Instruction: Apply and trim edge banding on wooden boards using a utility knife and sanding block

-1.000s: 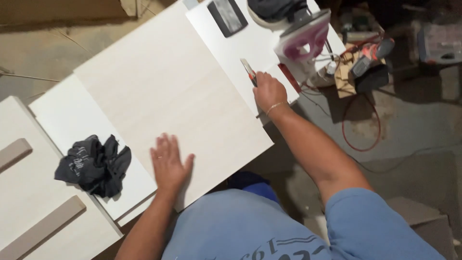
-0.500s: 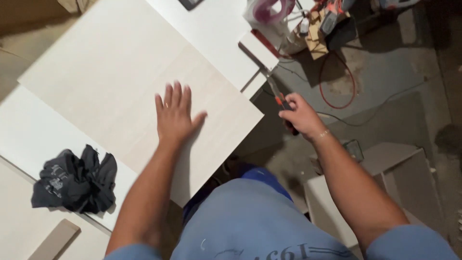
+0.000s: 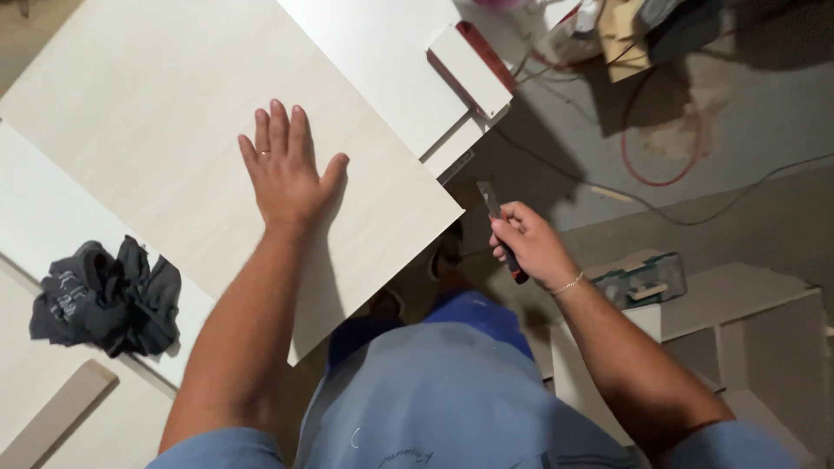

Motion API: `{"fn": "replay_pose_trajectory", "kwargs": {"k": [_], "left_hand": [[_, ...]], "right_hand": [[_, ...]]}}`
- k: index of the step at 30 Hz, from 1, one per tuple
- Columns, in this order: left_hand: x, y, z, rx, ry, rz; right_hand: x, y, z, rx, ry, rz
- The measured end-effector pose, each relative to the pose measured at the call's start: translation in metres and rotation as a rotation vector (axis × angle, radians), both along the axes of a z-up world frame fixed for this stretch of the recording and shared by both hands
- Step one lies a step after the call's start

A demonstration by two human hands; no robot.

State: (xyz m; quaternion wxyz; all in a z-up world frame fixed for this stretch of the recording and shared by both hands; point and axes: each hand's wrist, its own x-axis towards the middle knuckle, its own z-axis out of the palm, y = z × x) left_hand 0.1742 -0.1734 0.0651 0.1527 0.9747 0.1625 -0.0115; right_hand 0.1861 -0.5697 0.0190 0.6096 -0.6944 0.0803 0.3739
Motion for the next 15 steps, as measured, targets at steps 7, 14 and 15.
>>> {"fn": "replay_pose_trajectory", "kwargs": {"k": [7, 14, 15], "left_hand": [[0.001, 0.006, -0.024, 0.077, -0.144, -0.062], [-0.004, 0.014, -0.035, 0.108, -0.127, -0.062], [-0.003, 0.014, -0.033, 0.106, -0.129, -0.065]], "right_hand": [[0.03, 0.015, -0.012, 0.227, 0.117, 0.096], [0.036, 0.017, -0.04, 0.279, 0.086, 0.255], [0.037, 0.017, -0.041, 0.292, 0.085, 0.263]]}}
